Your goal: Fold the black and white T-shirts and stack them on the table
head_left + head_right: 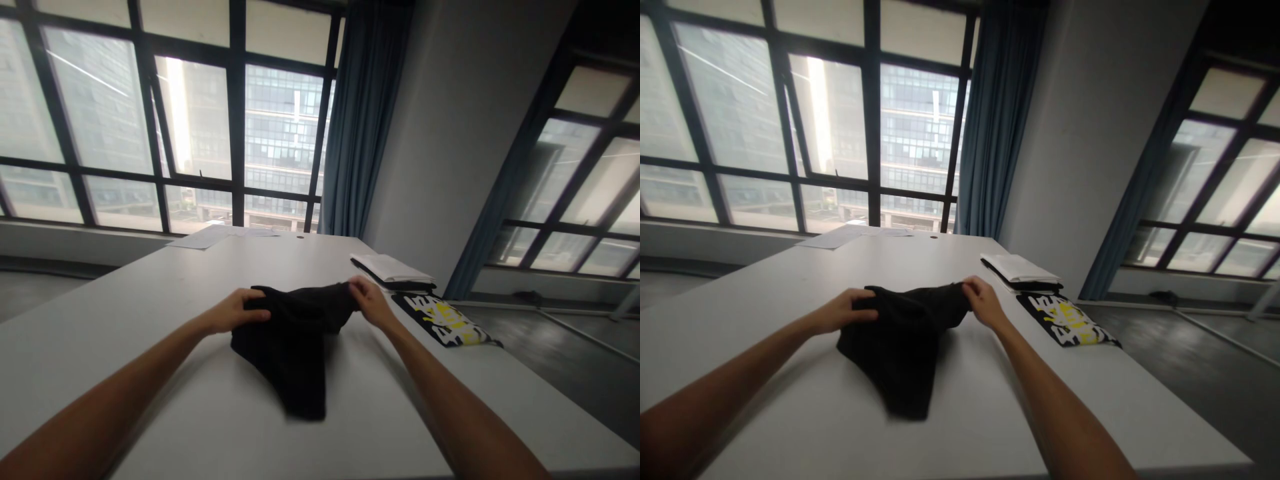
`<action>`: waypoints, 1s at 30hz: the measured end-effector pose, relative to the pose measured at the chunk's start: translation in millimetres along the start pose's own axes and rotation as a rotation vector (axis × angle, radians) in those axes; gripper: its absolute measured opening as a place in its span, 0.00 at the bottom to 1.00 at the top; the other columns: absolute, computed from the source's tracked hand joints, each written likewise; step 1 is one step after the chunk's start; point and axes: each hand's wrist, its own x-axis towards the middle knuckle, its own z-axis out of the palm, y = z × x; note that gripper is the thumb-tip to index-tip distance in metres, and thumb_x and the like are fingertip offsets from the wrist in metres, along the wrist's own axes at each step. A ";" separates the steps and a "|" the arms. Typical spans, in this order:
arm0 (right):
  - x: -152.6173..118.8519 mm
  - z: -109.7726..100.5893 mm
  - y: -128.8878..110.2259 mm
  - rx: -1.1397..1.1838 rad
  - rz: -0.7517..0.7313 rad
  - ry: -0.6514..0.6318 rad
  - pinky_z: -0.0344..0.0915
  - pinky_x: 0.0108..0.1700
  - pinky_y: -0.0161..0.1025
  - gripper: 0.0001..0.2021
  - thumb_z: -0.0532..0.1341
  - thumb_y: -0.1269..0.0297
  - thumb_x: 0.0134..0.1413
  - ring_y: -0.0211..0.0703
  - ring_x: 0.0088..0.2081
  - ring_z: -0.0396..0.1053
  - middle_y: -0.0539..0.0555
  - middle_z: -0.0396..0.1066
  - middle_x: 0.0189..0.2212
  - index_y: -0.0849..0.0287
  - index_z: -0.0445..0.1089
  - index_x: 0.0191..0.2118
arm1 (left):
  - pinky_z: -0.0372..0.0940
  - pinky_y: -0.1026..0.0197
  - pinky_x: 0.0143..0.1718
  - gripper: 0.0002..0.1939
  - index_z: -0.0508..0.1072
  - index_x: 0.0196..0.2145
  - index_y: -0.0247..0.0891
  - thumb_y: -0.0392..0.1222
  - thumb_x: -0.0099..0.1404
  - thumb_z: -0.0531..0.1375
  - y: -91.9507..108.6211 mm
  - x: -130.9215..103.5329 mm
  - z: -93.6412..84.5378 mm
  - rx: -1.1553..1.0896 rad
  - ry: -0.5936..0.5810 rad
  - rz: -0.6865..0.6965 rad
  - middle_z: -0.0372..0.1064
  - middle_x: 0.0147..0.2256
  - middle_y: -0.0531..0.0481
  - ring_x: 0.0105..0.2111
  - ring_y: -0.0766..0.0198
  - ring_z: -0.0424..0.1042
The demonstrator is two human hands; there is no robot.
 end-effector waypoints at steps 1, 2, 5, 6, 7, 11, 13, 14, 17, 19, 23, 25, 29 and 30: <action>3.0 -7.9 6.4 0.068 0.086 0.119 0.61 0.22 0.33 0.17 0.55 0.47 0.57 0.36 0.21 0.62 0.47 0.66 0.21 0.57 0.67 0.34 | 0.72 0.53 0.37 0.24 0.76 0.38 0.37 0.60 0.54 0.64 -2.3 -2.5 -13.3 -0.064 0.077 -0.027 0.77 0.35 0.48 0.35 0.52 0.76; 5.2 -14.1 13.3 0.116 0.189 0.189 0.59 0.20 0.33 0.18 0.55 0.45 0.57 0.36 0.19 0.61 0.46 0.64 0.19 0.57 0.66 0.34 | 0.72 0.52 0.37 0.25 0.76 0.39 0.37 0.62 0.54 0.63 -7.1 -4.8 -26.5 -0.098 0.184 -0.056 0.77 0.35 0.47 0.35 0.52 0.76; 6.1 -19.8 31.7 0.085 0.500 0.116 0.63 0.21 0.35 0.15 0.56 0.51 0.58 0.39 0.19 0.66 0.48 0.66 0.19 0.59 0.66 0.36 | 0.72 0.52 0.34 0.31 0.76 0.40 0.37 0.67 0.52 0.61 -32.2 -9.6 -57.3 0.088 0.464 -0.140 0.78 0.35 0.45 0.32 0.53 0.76; 5.0 -18.0 35.7 0.004 0.550 0.063 0.66 0.25 0.37 0.13 0.56 0.54 0.58 0.41 0.22 0.69 0.50 0.70 0.22 0.60 0.67 0.38 | 0.72 0.53 0.34 0.32 0.76 0.40 0.37 0.68 0.51 0.61 -41.3 -10.1 -62.4 0.217 0.506 -0.152 0.77 0.35 0.44 0.32 0.53 0.76; 3.6 -15.0 38.4 -0.100 0.550 0.027 0.69 0.30 0.39 0.12 0.56 0.58 0.59 0.43 0.26 0.72 0.53 0.72 0.26 0.61 0.68 0.41 | 0.72 0.52 0.36 0.33 0.77 0.40 0.37 0.69 0.51 0.60 -49.7 -10.0 -64.0 0.341 0.522 -0.151 0.77 0.36 0.43 0.33 0.52 0.76; -2.7 2.5 38.8 -0.406 0.236 -0.055 0.66 0.49 0.45 0.18 0.55 0.59 0.61 0.48 0.45 0.72 0.62 0.73 0.46 0.62 0.69 0.52 | 0.69 0.51 0.46 0.28 0.75 0.46 0.39 0.65 0.61 0.57 -68.9 -3.9 -36.6 0.614 0.369 -0.061 0.75 0.45 0.42 0.44 0.50 0.74; -6.3 13.1 36.0 -0.441 0.065 -0.159 0.63 0.55 0.46 0.23 0.57 0.56 0.59 0.50 0.52 0.68 0.63 0.69 0.53 0.62 0.66 0.57 | 0.68 0.50 0.48 0.22 0.73 0.49 0.39 0.57 0.66 0.58 -71.4 1.8 -10.3 0.650 0.248 -0.012 0.72 0.49 0.42 0.47 0.52 0.72; -8.1 18.4 34.5 -0.471 0.013 -0.211 0.62 0.56 0.46 0.26 0.60 0.55 0.57 0.51 0.54 0.66 0.62 0.68 0.54 0.61 0.65 0.59 | 0.68 0.50 0.48 0.19 0.72 0.50 0.39 0.53 0.68 0.58 -71.9 4.7 2.6 0.656 0.203 0.004 0.70 0.50 0.43 0.47 0.54 0.71; -10.3 29.9 29.5 -0.622 0.008 -0.305 0.62 0.53 0.45 0.27 0.62 0.58 0.55 0.51 0.51 0.68 0.61 0.70 0.51 0.58 0.65 0.60 | 0.69 0.50 0.47 0.15 0.70 0.52 0.40 0.46 0.70 0.57 -72.0 11.9 28.3 0.650 0.145 0.022 0.67 0.52 0.44 0.47 0.57 0.70; -7.8 28.5 26.6 -0.699 0.060 -0.307 0.64 0.49 0.42 0.20 0.60 0.63 0.56 0.49 0.48 0.70 0.58 0.73 0.47 0.55 0.70 0.55 | 0.69 0.51 0.47 0.15 0.70 0.51 0.40 0.46 0.70 0.57 -71.4 14.0 28.7 0.648 0.130 0.026 0.67 0.52 0.45 0.47 0.57 0.70; 3.0 -7.4 28.4 -0.759 0.244 -0.082 0.64 0.43 0.41 0.14 0.55 0.64 0.57 0.52 0.45 0.72 0.58 0.76 0.42 0.55 0.75 0.44 | 0.69 0.51 0.46 0.15 0.71 0.50 0.39 0.48 0.69 0.58 -67.9 6.5 -12.7 0.645 0.119 0.023 0.68 0.51 0.46 0.46 0.55 0.71; 6.2 -35.3 35.0 -0.799 0.389 0.093 0.65 0.43 0.43 0.17 0.53 0.62 0.57 0.55 0.44 0.73 0.62 0.76 0.40 0.59 0.75 0.45 | 0.69 0.53 0.46 0.13 0.75 0.44 0.41 0.48 0.66 0.59 -65.0 -3.5 -46.5 0.648 0.139 0.027 0.71 0.46 0.49 0.43 0.55 0.72; 3.8 -70.8 52.2 -0.849 0.602 0.181 0.65 0.45 0.45 0.19 0.56 0.65 0.51 0.58 0.46 0.72 0.64 0.76 0.43 0.62 0.72 0.49 | 0.66 0.54 0.46 0.09 0.74 0.31 0.38 0.44 0.57 0.57 -52.4 -24.7 -97.9 0.622 0.478 0.126 0.72 0.35 0.49 0.39 0.56 0.71; 2.6 -71.6 55.4 -0.843 0.611 0.171 0.65 0.46 0.45 0.20 0.57 0.66 0.51 0.58 0.48 0.72 0.64 0.75 0.44 0.62 0.71 0.51 | 0.66 0.54 0.47 0.10 0.73 0.31 0.37 0.45 0.57 0.56 -47.4 -27.7 -101.6 0.598 0.580 0.161 0.72 0.35 0.48 0.40 0.56 0.71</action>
